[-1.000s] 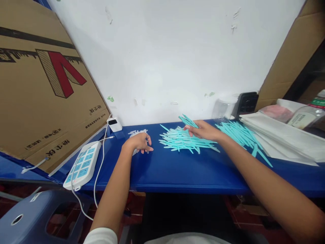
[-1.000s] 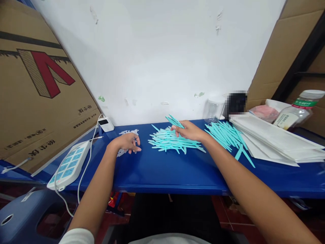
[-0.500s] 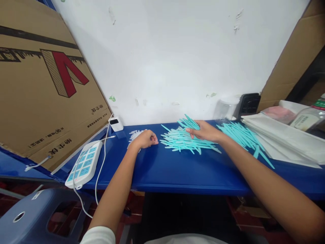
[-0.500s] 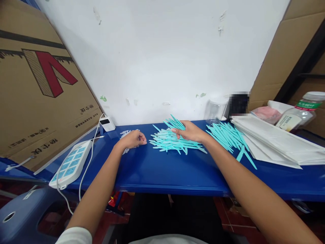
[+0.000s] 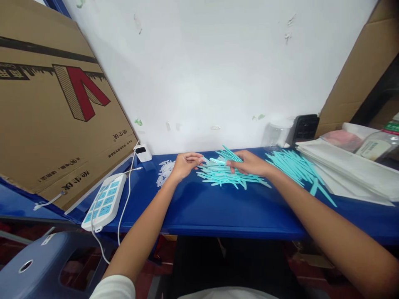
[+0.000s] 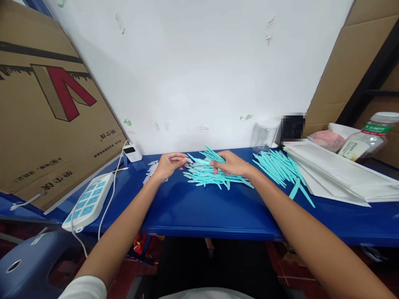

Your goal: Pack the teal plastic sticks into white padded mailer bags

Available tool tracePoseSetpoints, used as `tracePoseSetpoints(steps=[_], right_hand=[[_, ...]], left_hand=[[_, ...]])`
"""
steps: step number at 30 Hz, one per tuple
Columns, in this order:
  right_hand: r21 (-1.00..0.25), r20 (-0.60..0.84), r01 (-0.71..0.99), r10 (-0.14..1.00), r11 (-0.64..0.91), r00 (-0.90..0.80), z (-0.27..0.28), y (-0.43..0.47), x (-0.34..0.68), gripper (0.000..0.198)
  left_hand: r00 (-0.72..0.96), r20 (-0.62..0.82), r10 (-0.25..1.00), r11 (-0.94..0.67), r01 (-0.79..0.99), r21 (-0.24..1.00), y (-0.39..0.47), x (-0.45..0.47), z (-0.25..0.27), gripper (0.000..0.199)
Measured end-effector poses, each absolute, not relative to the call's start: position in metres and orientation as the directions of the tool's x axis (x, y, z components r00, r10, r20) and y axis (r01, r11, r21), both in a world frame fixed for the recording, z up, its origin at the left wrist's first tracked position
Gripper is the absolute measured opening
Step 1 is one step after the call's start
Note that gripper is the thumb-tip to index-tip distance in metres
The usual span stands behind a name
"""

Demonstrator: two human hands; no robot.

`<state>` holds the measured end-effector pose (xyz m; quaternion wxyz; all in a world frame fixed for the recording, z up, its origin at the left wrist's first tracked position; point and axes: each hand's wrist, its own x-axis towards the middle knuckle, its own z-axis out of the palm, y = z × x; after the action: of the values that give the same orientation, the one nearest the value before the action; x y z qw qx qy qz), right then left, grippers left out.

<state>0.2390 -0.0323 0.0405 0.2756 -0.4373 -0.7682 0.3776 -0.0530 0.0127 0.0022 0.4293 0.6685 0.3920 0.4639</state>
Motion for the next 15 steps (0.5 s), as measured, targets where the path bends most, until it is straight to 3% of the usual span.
tracePoseSetpoints(steps=[15], right_hand=[[-0.800, 0.196, 0.429, 0.858, 0.419, -0.474, 0.0331, -0.0231, 0.2444, 0.048]], left_hand=[[0.228, 0.301, 0.926, -0.339, 0.152, 0.928, 0.0110, -0.0488, 0.0027, 0.048]])
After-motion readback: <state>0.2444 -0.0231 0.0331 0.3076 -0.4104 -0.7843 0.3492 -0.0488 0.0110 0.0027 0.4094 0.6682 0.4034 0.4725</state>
